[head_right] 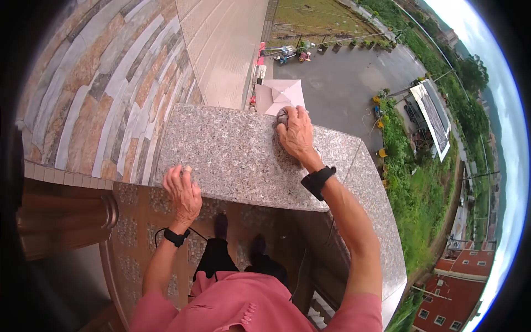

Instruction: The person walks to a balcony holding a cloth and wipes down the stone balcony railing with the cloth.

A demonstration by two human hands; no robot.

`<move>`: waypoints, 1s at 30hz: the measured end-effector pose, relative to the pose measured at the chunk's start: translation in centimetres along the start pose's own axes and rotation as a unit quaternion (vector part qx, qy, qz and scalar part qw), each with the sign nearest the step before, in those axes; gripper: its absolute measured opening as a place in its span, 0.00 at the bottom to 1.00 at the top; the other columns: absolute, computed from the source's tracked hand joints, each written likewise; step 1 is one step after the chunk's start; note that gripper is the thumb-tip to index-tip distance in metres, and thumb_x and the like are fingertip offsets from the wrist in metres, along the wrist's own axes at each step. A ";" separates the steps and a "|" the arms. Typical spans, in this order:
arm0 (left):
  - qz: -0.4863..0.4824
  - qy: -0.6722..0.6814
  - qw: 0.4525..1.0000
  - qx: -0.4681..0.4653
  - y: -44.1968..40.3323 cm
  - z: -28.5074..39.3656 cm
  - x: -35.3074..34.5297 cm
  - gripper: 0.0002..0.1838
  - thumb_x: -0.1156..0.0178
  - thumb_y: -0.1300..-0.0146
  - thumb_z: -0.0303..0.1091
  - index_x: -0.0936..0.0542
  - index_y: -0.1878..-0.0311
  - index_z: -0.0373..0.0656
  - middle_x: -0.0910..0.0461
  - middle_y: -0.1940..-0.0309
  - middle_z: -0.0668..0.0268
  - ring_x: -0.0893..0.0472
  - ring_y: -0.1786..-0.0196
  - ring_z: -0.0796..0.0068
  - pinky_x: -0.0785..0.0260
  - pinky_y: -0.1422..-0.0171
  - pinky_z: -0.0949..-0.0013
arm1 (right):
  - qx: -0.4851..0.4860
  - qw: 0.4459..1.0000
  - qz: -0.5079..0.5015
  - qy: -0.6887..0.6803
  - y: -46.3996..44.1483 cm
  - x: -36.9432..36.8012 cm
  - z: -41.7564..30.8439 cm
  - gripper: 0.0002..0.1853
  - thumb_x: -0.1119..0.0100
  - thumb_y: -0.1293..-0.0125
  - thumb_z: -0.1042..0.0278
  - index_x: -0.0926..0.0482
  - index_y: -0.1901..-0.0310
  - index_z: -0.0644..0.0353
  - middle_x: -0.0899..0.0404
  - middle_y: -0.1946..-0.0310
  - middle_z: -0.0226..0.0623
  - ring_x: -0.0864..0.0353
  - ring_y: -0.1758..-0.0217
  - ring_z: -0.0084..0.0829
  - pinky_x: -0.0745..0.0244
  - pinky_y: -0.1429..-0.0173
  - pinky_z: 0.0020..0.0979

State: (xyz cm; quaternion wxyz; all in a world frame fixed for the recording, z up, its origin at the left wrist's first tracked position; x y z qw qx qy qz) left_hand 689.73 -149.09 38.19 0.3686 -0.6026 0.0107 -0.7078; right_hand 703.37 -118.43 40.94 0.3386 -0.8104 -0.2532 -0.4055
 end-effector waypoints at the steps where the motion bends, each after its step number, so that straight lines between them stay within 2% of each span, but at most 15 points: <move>1: -0.002 0.001 1.000 0.004 0.0 -0.1 0.1 0.22 0.48 0.46 0.33 0.31 0.47 0.35 0.36 0.44 0.49 0.39 0.39 0.47 0.52 0.33 0.42 | 0.017 0.998 -0.023 -0.052 -1.3 -1.4 -2.4 0.23 0.46 0.47 0.67 0.31 0.48 0.61 0.33 0.51 0.56 0.33 0.47 0.54 0.37 0.42 0.48; 2: -0.002 0.008 1.000 0.005 0.0 -0.1 0.1 0.22 0.48 0.46 0.33 0.31 0.47 0.35 0.36 0.44 0.48 0.39 0.39 0.47 0.52 0.32 0.42 | 0.048 0.995 -0.019 -0.089 -2.3 -3.3 -4.5 0.22 0.46 0.48 0.68 0.31 0.49 0.61 0.33 0.56 0.54 0.32 0.50 0.53 0.36 0.45 0.47; 4: -0.005 0.011 1.000 0.001 -0.2 0.0 0.5 0.22 0.48 0.46 0.33 0.31 0.47 0.34 0.36 0.44 0.49 0.39 0.38 0.47 0.52 0.32 0.42 | 0.082 0.988 -0.020 -0.130 -4.1 -6.5 -9.3 0.22 0.45 0.48 0.68 0.30 0.49 0.60 0.33 0.56 0.53 0.32 0.51 0.53 0.35 0.46 0.48; 7: -0.020 0.012 1.000 0.000 -0.3 0.1 0.8 0.21 0.48 0.46 0.32 0.31 0.48 0.34 0.36 0.46 0.48 0.39 0.39 0.46 0.52 0.32 0.43 | 0.094 0.974 -0.055 -0.201 -6.1 -10.3 -15.3 0.22 0.44 0.49 0.68 0.29 0.50 0.59 0.34 0.54 0.52 0.33 0.48 0.52 0.36 0.44 0.48; 11: -0.019 0.055 0.998 -0.001 -0.3 -0.3 1.0 0.20 0.47 0.45 0.32 0.30 0.48 0.35 0.35 0.46 0.49 0.38 0.39 0.47 0.52 0.33 0.43 | 0.133 0.972 -0.016 -0.191 -6.3 -12.7 -19.7 0.23 0.44 0.50 0.70 0.29 0.49 0.61 0.33 0.50 0.53 0.32 0.46 0.53 0.36 0.40 0.46; 13: -0.020 0.082 0.996 -0.009 -0.2 -0.6 1.6 0.20 0.47 0.44 0.33 0.29 0.48 0.35 0.34 0.46 0.50 0.37 0.40 0.47 0.51 0.34 0.43 | 0.146 0.969 -0.016 -0.199 -5.5 -12.7 -20.7 0.24 0.44 0.50 0.70 0.30 0.48 0.62 0.34 0.47 0.55 0.33 0.43 0.54 0.37 0.38 0.45; 15: 0.009 0.250 0.968 0.037 0.3 -1.3 2.8 0.16 0.53 0.40 0.32 0.30 0.51 0.32 0.32 0.48 0.50 0.36 0.41 0.46 0.48 0.34 0.46 | 0.157 0.966 -0.015 -0.207 -4.4 -12.7 -21.4 0.25 0.43 0.50 0.69 0.30 0.47 0.62 0.35 0.45 0.56 0.34 0.41 0.55 0.38 0.36 0.45; 18: 0.014 0.233 0.972 0.017 1.5 -1.7 6.5 0.16 0.57 0.37 0.32 0.30 0.52 0.31 0.31 0.49 0.50 0.35 0.42 0.48 0.46 0.35 0.48 | 0.153 0.950 -0.049 -0.268 -2.9 -12.1 -22.1 0.26 0.41 0.50 0.68 0.30 0.47 0.61 0.35 0.42 0.55 0.36 0.37 0.54 0.39 0.34 0.44; 21: 0.029 0.194 0.980 0.026 2.5 -2.5 9.9 0.16 0.58 0.35 0.32 0.30 0.51 0.31 0.31 0.49 0.50 0.35 0.41 0.50 0.46 0.35 0.49 | 0.156 0.945 -0.072 -0.280 -1.2 -11.5 -22.8 0.25 0.40 0.51 0.69 0.30 0.48 0.61 0.34 0.42 0.54 0.36 0.37 0.53 0.39 0.34 0.44; 23: 0.037 0.186 0.981 0.033 2.5 -3.1 10.9 0.16 0.58 0.36 0.33 0.31 0.51 0.31 0.31 0.49 0.50 0.35 0.42 0.48 0.46 0.36 0.48 | 0.155 0.945 -0.053 -0.283 0.3 -11.1 -23.3 0.25 0.38 0.52 0.69 0.29 0.49 0.60 0.34 0.44 0.51 0.35 0.39 0.52 0.38 0.35 0.44; 25: 0.045 0.181 0.982 0.036 2.0 -3.2 11.4 0.17 0.57 0.36 0.33 0.32 0.50 0.31 0.31 0.49 0.50 0.36 0.42 0.47 0.46 0.37 0.46 | 0.167 0.926 -0.108 -0.321 1.8 -9.7 -24.0 0.25 0.38 0.53 0.71 0.29 0.50 0.59 0.34 0.47 0.49 0.34 0.41 0.50 0.38 0.36 0.43; 26: 0.054 0.170 0.984 0.024 1.3 -3.0 11.6 0.17 0.57 0.36 0.33 0.32 0.49 0.31 0.31 0.49 0.50 0.35 0.43 0.47 0.46 0.37 0.46 | 0.185 0.934 -0.091 -0.293 2.7 -9.4 -24.5 0.27 0.33 0.56 0.70 0.28 0.50 0.57 0.34 0.48 0.45 0.35 0.42 0.47 0.38 0.38 0.42; 27: 0.064 0.158 0.985 0.013 0.7 -2.7 11.6 0.17 0.58 0.36 0.32 0.33 0.49 0.31 0.31 0.49 0.50 0.35 0.43 0.47 0.46 0.37 0.46 | 0.178 0.936 -0.086 -0.291 3.7 -8.9 -24.4 0.27 0.33 0.56 0.70 0.28 0.50 0.57 0.34 0.48 0.45 0.35 0.42 0.47 0.38 0.38 0.42; 30: 0.069 0.145 0.987 0.009 -1.1 -1.1 11.4 0.17 0.56 0.36 0.32 0.32 0.48 0.31 0.31 0.49 0.50 0.34 0.43 0.49 0.45 0.37 0.48 | 0.249 0.931 -0.129 -0.235 5.5 -8.2 -24.3 0.31 0.26 0.61 0.64 0.27 0.51 0.54 0.35 0.48 0.39 0.37 0.44 0.42 0.37 0.43 0.43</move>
Point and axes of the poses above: each hand's wrist, its own y-axis away from the middle knuckle, its own x-axis out of the back of the hand, z = x × y, the point moved 2 cm from there along -y, towards the middle knuckle
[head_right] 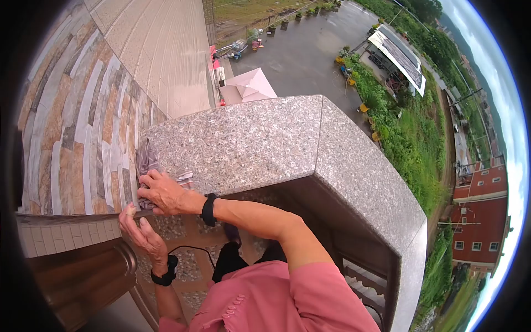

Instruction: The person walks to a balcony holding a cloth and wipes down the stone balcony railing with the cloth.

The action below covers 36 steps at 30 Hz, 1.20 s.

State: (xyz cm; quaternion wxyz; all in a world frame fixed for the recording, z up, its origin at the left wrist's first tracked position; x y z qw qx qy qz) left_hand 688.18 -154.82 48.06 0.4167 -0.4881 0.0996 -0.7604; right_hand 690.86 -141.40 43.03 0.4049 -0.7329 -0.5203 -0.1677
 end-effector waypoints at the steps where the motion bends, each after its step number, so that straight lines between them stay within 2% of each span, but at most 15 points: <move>1: 0.004 -0.020 1.000 0.001 -0.3 0.5 -0.2 0.17 0.56 0.36 0.32 0.32 0.48 0.30 0.31 0.49 0.50 0.34 0.43 0.49 0.45 0.37 0.48 | -0.002 1.000 0.004 0.000 0.6 0.3 0.1 0.31 0.26 0.61 0.64 0.27 0.51 0.54 0.35 0.48 0.39 0.37 0.44 0.42 0.37 0.43 0.43; 3: 0.004 0.010 1.000 0.008 -0.1 1.1 -0.6 0.17 0.54 0.37 0.30 0.32 0.48 0.30 0.31 0.48 0.49 0.34 0.43 0.50 0.44 0.37 0.49 | 0.029 0.999 -0.007 -0.021 1.7 1.1 -0.2 0.31 0.26 0.62 0.64 0.27 0.51 0.52 0.35 0.49 0.38 0.37 0.44 0.41 0.37 0.45 0.43; 5: -0.001 0.075 0.996 0.045 0.3 2.3 -0.6 0.17 0.53 0.37 0.26 0.31 0.46 0.31 0.29 0.48 0.51 0.31 0.43 0.53 0.41 0.37 0.55 | 0.020 0.999 -0.025 0.005 3.3 2.2 -0.4 0.31 0.25 0.62 0.64 0.27 0.51 0.50 0.36 0.49 0.37 0.36 0.44 0.40 0.37 0.46 0.42; 9: -0.003 0.081 0.997 0.002 1.2 3.2 -0.6 0.17 0.52 0.38 0.25 0.31 0.46 0.32 0.29 0.48 0.52 0.31 0.42 0.53 0.40 0.38 0.56 | 0.004 0.996 -0.048 0.079 6.9 5.1 -0.1 0.32 0.25 0.63 0.62 0.28 0.51 0.47 0.36 0.48 0.35 0.36 0.43 0.38 0.37 0.48 0.41; 11: -0.042 -0.034 0.998 -0.009 1.2 3.2 -1.3 0.18 0.50 0.39 0.25 0.31 0.45 0.33 0.30 0.47 0.51 0.31 0.43 0.52 0.41 0.37 0.56 | 0.003 0.994 -0.041 0.097 8.8 6.6 0.0 0.33 0.25 0.63 0.62 0.28 0.50 0.46 0.36 0.48 0.34 0.36 0.43 0.38 0.38 0.47 0.42; 12: -0.051 -0.025 0.998 -0.007 1.1 2.7 -2.1 0.20 0.49 0.40 0.27 0.34 0.45 0.32 0.31 0.49 0.49 0.32 0.45 0.49 0.42 0.38 0.50 | -0.011 0.993 -0.045 0.111 9.8 7.3 0.1 0.34 0.25 0.63 0.62 0.28 0.50 0.45 0.36 0.48 0.34 0.37 0.42 0.37 0.38 0.48 0.42; 16: -0.057 -0.037 0.998 -0.017 0.0 0.1 -6.0 0.20 0.48 0.41 0.27 0.34 0.46 0.32 0.32 0.50 0.49 0.34 0.45 0.48 0.43 0.39 0.50 | -0.046 0.986 -0.058 0.151 14.2 10.7 0.0 0.34 0.25 0.62 0.64 0.30 0.48 0.44 0.36 0.47 0.34 0.37 0.41 0.38 0.38 0.47 0.42; 19: -0.055 -0.080 0.994 -0.059 -0.9 -1.2 -8.7 0.21 0.47 0.43 0.27 0.34 0.46 0.33 0.34 0.49 0.48 0.35 0.44 0.48 0.44 0.38 0.50 | -0.069 0.982 -0.047 0.168 18.3 13.5 0.1 0.35 0.26 0.62 0.67 0.30 0.48 0.44 0.36 0.47 0.33 0.37 0.41 0.38 0.38 0.47 0.42; 23: -0.061 -0.131 0.987 -0.075 -0.5 -3.1 -11.3 0.21 0.46 0.43 0.29 0.32 0.45 0.34 0.34 0.48 0.49 0.36 0.43 0.48 0.46 0.37 0.49 | -0.168 0.963 -0.037 0.209 24.9 17.8 0.3 0.36 0.25 0.63 0.67 0.30 0.48 0.44 0.36 0.46 0.33 0.37 0.41 0.39 0.40 0.45 0.43; 26: -0.064 -0.165 0.982 -0.062 -0.3 -3.3 -12.0 0.21 0.46 0.44 0.31 0.30 0.46 0.36 0.34 0.49 0.50 0.36 0.43 0.48 0.46 0.37 0.49 | -0.272 0.944 0.024 0.185 29.0 21.5 0.1 0.33 0.26 0.62 0.68 0.28 0.50 0.46 0.35 0.51 0.34 0.35 0.45 0.40 0.41 0.44 0.43; 28: -0.061 -0.176 0.981 -0.050 -0.3 -3.5 -12.0 0.20 0.46 0.44 0.31 0.30 0.47 0.37 0.33 0.49 0.51 0.35 0.43 0.49 0.47 0.37 0.49 | -0.290 0.940 0.048 0.175 30.5 23.0 -0.2 0.32 0.26 0.62 0.68 0.28 0.51 0.47 0.34 0.53 0.35 0.34 0.46 0.40 0.41 0.44 0.43; 30: -0.058 -0.186 0.979 -0.066 -0.2 -3.9 -12.2 0.20 0.47 0.44 0.34 0.29 0.48 0.39 0.33 0.50 0.52 0.35 0.44 0.49 0.46 0.38 0.50 | -0.349 0.921 0.086 0.150 31.4 23.8 -0.3 0.31 0.27 0.62 0.66 0.28 0.52 0.48 0.34 0.56 0.36 0.34 0.49 0.41 0.39 0.45 0.42; 36: -0.047 -0.191 0.978 -0.069 -0.2 -3.5 -12.0 0.20 0.49 0.44 0.37 0.28 0.49 0.38 0.33 0.52 0.53 0.34 0.46 0.51 0.46 0.39 0.51 | -0.320 0.923 0.128 0.171 30.5 22.4 0.2 0.30 0.28 0.65 0.67 0.27 0.55 0.52 0.34 0.59 0.38 0.34 0.54 0.43 0.35 0.49 0.39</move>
Point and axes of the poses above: each hand's wrist, its own y-axis away from the middle knuckle, its own x-axis out of the back of the hand, z = x × y, the point moved 2 cm from there along -y, towards the middle knuckle
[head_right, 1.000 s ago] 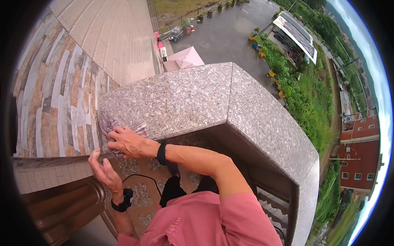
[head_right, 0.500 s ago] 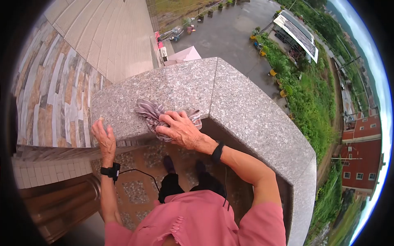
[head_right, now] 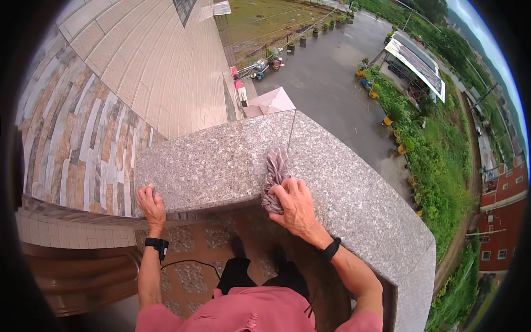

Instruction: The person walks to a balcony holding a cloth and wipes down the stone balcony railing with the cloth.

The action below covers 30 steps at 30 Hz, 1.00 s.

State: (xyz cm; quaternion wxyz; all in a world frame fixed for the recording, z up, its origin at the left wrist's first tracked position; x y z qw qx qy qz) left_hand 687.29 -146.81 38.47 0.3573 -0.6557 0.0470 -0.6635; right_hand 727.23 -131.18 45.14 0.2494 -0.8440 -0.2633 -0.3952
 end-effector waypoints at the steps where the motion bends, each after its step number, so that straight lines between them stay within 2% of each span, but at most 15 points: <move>1: -0.008 0.005 1.000 0.004 -0.1 0.1 0.1 0.20 0.49 0.44 0.37 0.28 0.49 0.38 0.33 0.53 0.53 0.34 0.47 0.51 0.46 0.39 0.50 | -0.007 1.000 0.014 0.015 -0.1 -0.5 -0.4 0.30 0.28 0.65 0.67 0.27 0.55 0.52 0.34 0.59 0.38 0.34 0.54 0.43 0.34 0.49 0.39; 3: 0.000 0.006 1.000 0.008 -0.2 0.3 0.3 0.19 0.48 0.45 0.36 0.27 0.50 0.38 0.33 0.54 0.54 0.34 0.48 0.51 0.46 0.40 0.51 | -0.009 0.999 0.043 0.007 -0.7 -2.1 -0.7 0.29 0.30 0.64 0.68 0.28 0.55 0.53 0.33 0.59 0.39 0.34 0.54 0.44 0.34 0.50 0.40; 6: 0.000 0.013 1.000 0.004 -0.2 0.5 0.3 0.19 0.48 0.46 0.35 0.27 0.51 0.38 0.34 0.54 0.53 0.34 0.48 0.51 0.46 0.40 0.50 | -0.041 0.991 0.100 -0.074 -2.4 -4.2 -1.5 0.30 0.28 0.64 0.65 0.27 0.54 0.52 0.33 0.56 0.40 0.33 0.52 0.44 0.33 0.48 0.41; 17: 0.013 0.020 1.000 0.010 -0.1 0.7 0.4 0.17 0.46 0.47 0.33 0.27 0.53 0.40 0.32 0.54 0.55 0.33 0.48 0.52 0.44 0.42 0.51 | -0.034 0.984 0.175 0.021 -4.9 -8.7 -6.1 0.29 0.27 0.65 0.67 0.26 0.56 0.54 0.33 0.57 0.39 0.34 0.53 0.43 0.36 0.50 0.42; 21: 0.002 0.035 0.999 0.020 0.1 0.5 0.2 0.18 0.42 0.48 0.33 0.27 0.53 0.40 0.33 0.53 0.53 0.34 0.46 0.50 0.45 0.40 0.48 | -0.007 0.989 0.144 0.015 -5.4 -10.5 -8.5 0.29 0.26 0.64 0.65 0.26 0.55 0.53 0.33 0.57 0.38 0.34 0.51 0.42 0.36 0.50 0.41; 23: 0.022 0.032 0.999 0.007 0.0 0.6 0.4 0.16 0.43 0.46 0.34 0.27 0.54 0.41 0.31 0.54 0.56 0.32 0.47 0.53 0.43 0.42 0.51 | 0.007 0.990 0.138 0.018 -6.0 -12.0 -10.6 0.30 0.26 0.64 0.64 0.27 0.54 0.52 0.33 0.56 0.37 0.34 0.51 0.41 0.36 0.51 0.40; 30: 0.034 0.061 0.998 0.001 -0.1 0.4 1.0 0.12 0.46 0.41 0.36 0.26 0.56 0.41 0.31 0.55 0.56 0.33 0.47 0.53 0.44 0.40 0.51 | 0.072 0.989 0.124 -0.034 -8.2 -17.1 -18.0 0.29 0.26 0.63 0.63 0.27 0.56 0.52 0.34 0.57 0.37 0.34 0.53 0.40 0.36 0.52 0.40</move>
Point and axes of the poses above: each hand's wrist, its own y-axis away from the middle knuckle, its own x-axis out of the back of the hand, z = x × y, the point moved 2 cm from there along -y, towards the middle knuckle
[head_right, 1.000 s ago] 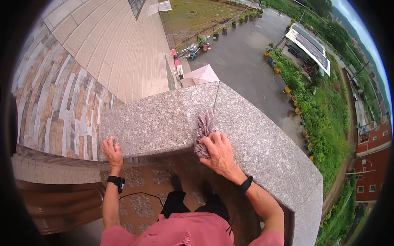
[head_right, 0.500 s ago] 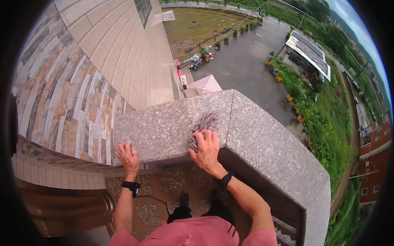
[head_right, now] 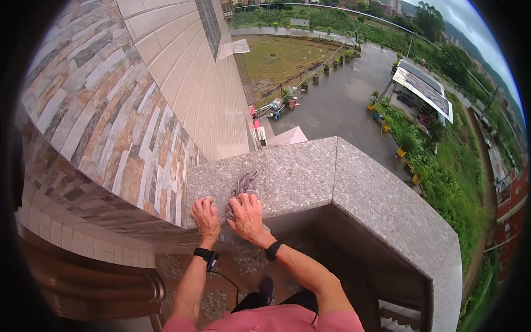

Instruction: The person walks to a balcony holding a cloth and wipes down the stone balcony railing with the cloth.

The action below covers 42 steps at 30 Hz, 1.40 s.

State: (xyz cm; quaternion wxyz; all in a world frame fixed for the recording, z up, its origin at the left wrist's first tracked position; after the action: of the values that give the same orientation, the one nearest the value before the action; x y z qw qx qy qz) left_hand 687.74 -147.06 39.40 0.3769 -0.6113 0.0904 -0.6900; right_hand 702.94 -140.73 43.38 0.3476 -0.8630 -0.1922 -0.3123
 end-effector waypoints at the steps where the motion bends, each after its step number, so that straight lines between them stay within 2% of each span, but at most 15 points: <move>1: -0.009 0.005 1.000 0.006 0.2 0.1 -0.2 0.12 0.46 0.41 0.36 0.26 0.56 0.41 0.31 0.55 0.56 0.33 0.47 0.53 0.44 0.40 0.51 | -0.006 1.000 0.000 -0.004 0.1 -0.3 -0.1 0.28 0.27 0.63 0.63 0.27 0.56 0.52 0.34 0.58 0.37 0.34 0.53 0.40 0.36 0.52 0.40; 6: -0.001 -0.008 1.000 -0.016 0.2 0.1 -0.2 0.13 0.44 0.42 0.35 0.28 0.55 0.42 0.31 0.55 0.56 0.33 0.47 0.53 0.45 0.40 0.50 | -0.005 1.000 0.018 -0.013 0.2 -0.1 -0.2 0.27 0.27 0.63 0.63 0.28 0.58 0.52 0.33 0.58 0.37 0.34 0.53 0.40 0.36 0.52 0.40; 11: -0.033 -0.012 0.999 0.009 0.3 -0.1 -0.7 0.17 0.41 0.46 0.35 0.27 0.53 0.40 0.32 0.54 0.54 0.34 0.45 0.51 0.46 0.38 0.49 | -0.011 0.999 0.027 -0.022 0.5 -0.1 -0.2 0.27 0.27 0.62 0.64 0.27 0.57 0.54 0.33 0.58 0.39 0.33 0.52 0.42 0.35 0.50 0.41; 14: -0.010 -0.029 0.999 -0.010 0.3 -0.1 -0.8 0.18 0.40 0.47 0.35 0.27 0.53 0.41 0.32 0.55 0.54 0.34 0.45 0.51 0.45 0.39 0.49 | -0.017 0.999 0.027 -0.030 0.5 -0.1 -0.1 0.27 0.27 0.62 0.65 0.27 0.57 0.53 0.33 0.58 0.39 0.33 0.52 0.42 0.35 0.49 0.41; 18: -0.006 -0.034 0.999 -0.006 0.4 0.0 -0.8 0.17 0.40 0.47 0.35 0.27 0.54 0.42 0.31 0.55 0.55 0.33 0.46 0.52 0.44 0.40 0.49 | -0.020 0.999 0.025 -0.033 0.7 -0.2 0.0 0.27 0.27 0.63 0.64 0.27 0.57 0.53 0.33 0.57 0.39 0.33 0.52 0.42 0.35 0.50 0.41; 20: 0.011 -0.035 0.999 -0.002 0.2 0.2 -0.8 0.17 0.41 0.48 0.33 0.28 0.54 0.43 0.31 0.56 0.57 0.32 0.48 0.53 0.43 0.42 0.51 | -0.003 0.998 0.050 -0.032 0.6 -0.2 0.1 0.27 0.27 0.64 0.63 0.28 0.59 0.52 0.33 0.59 0.37 0.34 0.54 0.41 0.36 0.53 0.40; 29: -0.002 -0.030 0.999 0.027 0.1 0.1 -1.0 0.19 0.41 0.51 0.33 0.28 0.54 0.43 0.31 0.55 0.56 0.32 0.47 0.53 0.43 0.41 0.51 | -0.003 0.999 0.032 -0.043 0.5 -0.5 0.9 0.29 0.26 0.65 0.62 0.27 0.56 0.51 0.32 0.58 0.36 0.34 0.52 0.40 0.36 0.53 0.41; 42: -0.018 -0.048 0.998 0.027 -0.1 0.6 -0.5 0.18 0.46 0.46 0.34 0.29 0.52 0.38 0.31 0.55 0.54 0.32 0.47 0.50 0.44 0.41 0.52 | 0.012 0.997 0.012 -0.082 0.3 -0.2 1.8 0.31 0.26 0.66 0.60 0.27 0.56 0.51 0.33 0.58 0.36 0.34 0.55 0.40 0.36 0.56 0.40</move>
State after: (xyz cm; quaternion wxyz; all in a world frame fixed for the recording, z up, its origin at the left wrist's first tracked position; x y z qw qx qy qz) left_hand 688.24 -146.43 39.21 0.3848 -0.6349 0.0420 -0.6686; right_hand 703.71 -139.69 42.11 0.3449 -0.8836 -0.2131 -0.2341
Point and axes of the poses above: each hand's wrist, its own y-axis away from the middle knuckle, its own x-axis out of the back of the hand, z = x × y, the point moved 2 cm from there along -y, towards the middle knuckle
